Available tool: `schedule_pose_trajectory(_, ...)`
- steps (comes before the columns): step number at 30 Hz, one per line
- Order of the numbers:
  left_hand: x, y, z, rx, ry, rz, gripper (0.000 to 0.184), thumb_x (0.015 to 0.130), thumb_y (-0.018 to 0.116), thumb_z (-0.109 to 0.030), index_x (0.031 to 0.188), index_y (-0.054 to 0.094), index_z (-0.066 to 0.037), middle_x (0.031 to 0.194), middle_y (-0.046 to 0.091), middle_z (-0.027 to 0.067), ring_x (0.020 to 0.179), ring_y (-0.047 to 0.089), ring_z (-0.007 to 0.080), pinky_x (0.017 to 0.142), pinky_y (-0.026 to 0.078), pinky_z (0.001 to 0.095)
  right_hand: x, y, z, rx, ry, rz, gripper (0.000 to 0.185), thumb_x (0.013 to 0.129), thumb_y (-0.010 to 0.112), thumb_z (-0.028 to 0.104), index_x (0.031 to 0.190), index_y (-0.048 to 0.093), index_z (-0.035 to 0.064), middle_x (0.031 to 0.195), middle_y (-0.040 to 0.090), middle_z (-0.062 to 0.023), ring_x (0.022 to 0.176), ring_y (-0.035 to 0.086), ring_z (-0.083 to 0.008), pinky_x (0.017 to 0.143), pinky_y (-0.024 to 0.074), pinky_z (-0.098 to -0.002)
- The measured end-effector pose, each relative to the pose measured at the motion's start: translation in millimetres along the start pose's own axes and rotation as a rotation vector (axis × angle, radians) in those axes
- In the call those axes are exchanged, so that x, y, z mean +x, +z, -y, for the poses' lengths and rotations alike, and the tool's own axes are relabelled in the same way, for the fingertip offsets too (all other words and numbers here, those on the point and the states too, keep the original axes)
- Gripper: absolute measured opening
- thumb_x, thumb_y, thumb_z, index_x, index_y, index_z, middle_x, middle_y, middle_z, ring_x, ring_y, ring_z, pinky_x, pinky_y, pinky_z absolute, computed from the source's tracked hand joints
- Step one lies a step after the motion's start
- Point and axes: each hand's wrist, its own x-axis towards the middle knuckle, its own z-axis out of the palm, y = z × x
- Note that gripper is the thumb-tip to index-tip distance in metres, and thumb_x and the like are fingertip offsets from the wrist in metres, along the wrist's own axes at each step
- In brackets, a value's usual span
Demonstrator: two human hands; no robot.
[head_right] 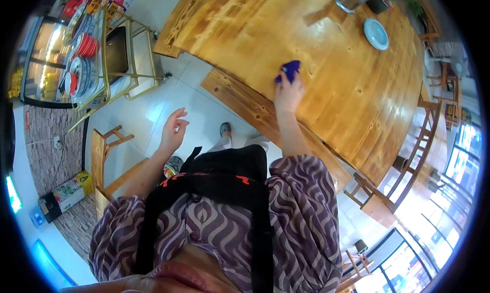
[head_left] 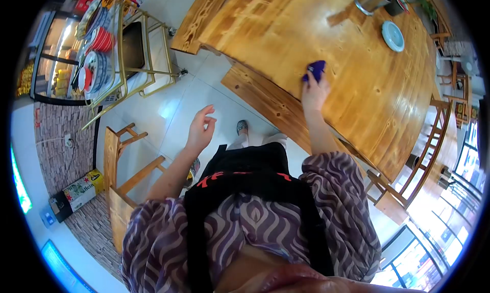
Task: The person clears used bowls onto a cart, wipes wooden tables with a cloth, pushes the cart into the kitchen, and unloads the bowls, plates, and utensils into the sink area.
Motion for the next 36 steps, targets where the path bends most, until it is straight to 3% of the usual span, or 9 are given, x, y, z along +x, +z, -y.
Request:
schedule_pose_trajectory(6, -51.2, -163.2, 70.1, -0.083, -0.107, -0.126, 0.042, 0.081, 0.048, 0.009, 0.121, 0.046, -0.001, 0.106, 0.055, 0.0149, 0.08, 0.061, 0.0163, 0.067, 0.048, 0.0251, 0.2, 96.5, 256.8, 0.195, -0.277, 0.137, 0.032, 0.07, 0.065, 0.007, 0.1, 0.066, 0.0167, 0.122, 0.047, -0.0152, 0.109, 0.042, -0.0382, 0.091, 0.0414, -0.0396)
schedule_pose_trajectory(11, -122.2, -299.4, 76.0, -0.086, -0.157, -0.281, 0.04, 0.08, 0.05, 0.007, 0.118, 0.048, -0.002, 0.104, 0.056, 0.0124, 0.078, 0.062, 0.0152, 0.062, 0.048, 0.0245, -29.5, 107.5, 480.1, 0.566, -0.388, 0.609, 0.021, 0.067, 0.064, 0.005, 0.086, 0.068, 0.0135, 0.102, 0.057, -0.013, 0.097, 0.054, -0.0318, 0.086, 0.0444, -0.0384)
schedule_pose_trajectory(14, -173.9, -414.3, 107.2, -0.103, -0.279, -0.439, 0.035, 0.085, 0.046, 0.004, 0.12, 0.047, -0.001, 0.106, 0.056, 0.0114, 0.082, 0.062, 0.0154, 0.071, 0.047, 0.0249, -85.3, 103.3, 625.6, 0.786, -0.473, 0.838, 0.033, 0.067, 0.063, 0.006, 0.099, 0.065, 0.0121, 0.101, 0.059, -0.0142, 0.095, 0.057, -0.0307, 0.084, 0.0451, -0.0353)
schedule_pose_trajectory(18, -236.5, -592.7, 211.2, 0.066, -0.196, -0.836, 0.035, 0.083, 0.048, 0.004, 0.118, 0.048, -0.002, 0.106, 0.056, 0.0119, 0.084, 0.06, 0.0166, 0.07, 0.047, 0.0263, -173.2, 104.3, 803.1, 0.901, -0.619, 1.055, 0.049, 0.067, 0.061, 0.007, 0.116, 0.057, 0.0109, 0.109, 0.056, -0.0173, 0.101, 0.056, -0.0315, 0.085, 0.0453, -0.0343)
schedule_pose_trajectory(22, -264.1, -829.9, 312.4, 0.427, -0.169, -1.039, 0.038, 0.081, 0.051, 0.0, 0.118, 0.048, -0.002, 0.112, 0.052, 0.0157, 0.103, 0.052, 0.0276, 0.086, 0.042, 0.0357, -251.1, 151.0, 990.0, 0.781, -0.84, 1.016, 0.06, 0.066, 0.06, 0.006, 0.125, 0.05, 0.0089, 0.114, 0.053, -0.019, 0.105, 0.054, -0.0311, 0.089, 0.0431, -0.0343)
schedule_pose_trajectory(25, -243.2, -1017.6, 354.7, 0.578, -0.114, -1.089, 0.036, 0.081, 0.051, -0.003, 0.117, 0.048, -0.002, 0.118, 0.048, 0.017, 0.112, 0.044, 0.0318, 0.094, 0.037, 0.0388, -293.5, 176.9, 1138.0, 0.588, -0.77, 1.084, 0.068, 0.065, 0.062, 0.009, 0.13, 0.043, 0.0081, 0.119, 0.05, -0.0211, 0.107, 0.052, -0.0334, 0.089, 0.0432, -0.0353)
schedule_pose_trajectory(31, -190.8, -1224.3, 433.0, 0.863, -0.124, -0.93, 0.038, 0.082, 0.056, -0.017, 0.118, 0.049, -0.005, 0.121, 0.046, 0.0172, 0.113, 0.043, 0.0349, 0.096, 0.033, 0.0431, -315.9, 234.1, 1294.9, 0.287, -0.703, 1.122, 0.062, 0.068, 0.061, 0.014, 0.127, 0.043, 0.0091, 0.119, 0.05, -0.0162, 0.102, 0.055, -0.0318, 0.083, 0.047, -0.0384)
schedule_pose_trajectory(34, -174.8, -1256.5, 456.7, 0.682, -0.108, -0.917, 0.042, 0.082, 0.055, -0.022, 0.12, 0.047, -0.007, 0.119, 0.05, 0.0155, 0.114, 0.044, 0.0326, 0.102, 0.027, 0.0495, -306.7, 253.0, 1329.3, 0.259, -0.754, 1.139, 0.047, 0.069, 0.06, 0.014, 0.115, 0.052, 0.0083, 0.112, 0.054, -0.0132, 0.1, 0.055, -0.0299, 0.08, 0.0478, -0.0381)
schedule_pose_trajectory(36, -163.8, -1260.9, 464.1, 0.683, -0.075, -0.918, 0.039, 0.082, 0.054, -0.021, 0.117, 0.05, -0.006, 0.114, 0.052, 0.0159, 0.11, 0.047, 0.0337, 0.097, 0.032, 0.0465, -303.0, 260.5, 1331.9, 0.214, -0.778, 1.126, 0.039, 0.069, 0.06, 0.015, 0.107, 0.055, 0.0085, 0.107, 0.055, -0.0117, 0.098, 0.056, -0.0293, 0.077, 0.0482, -0.0381)
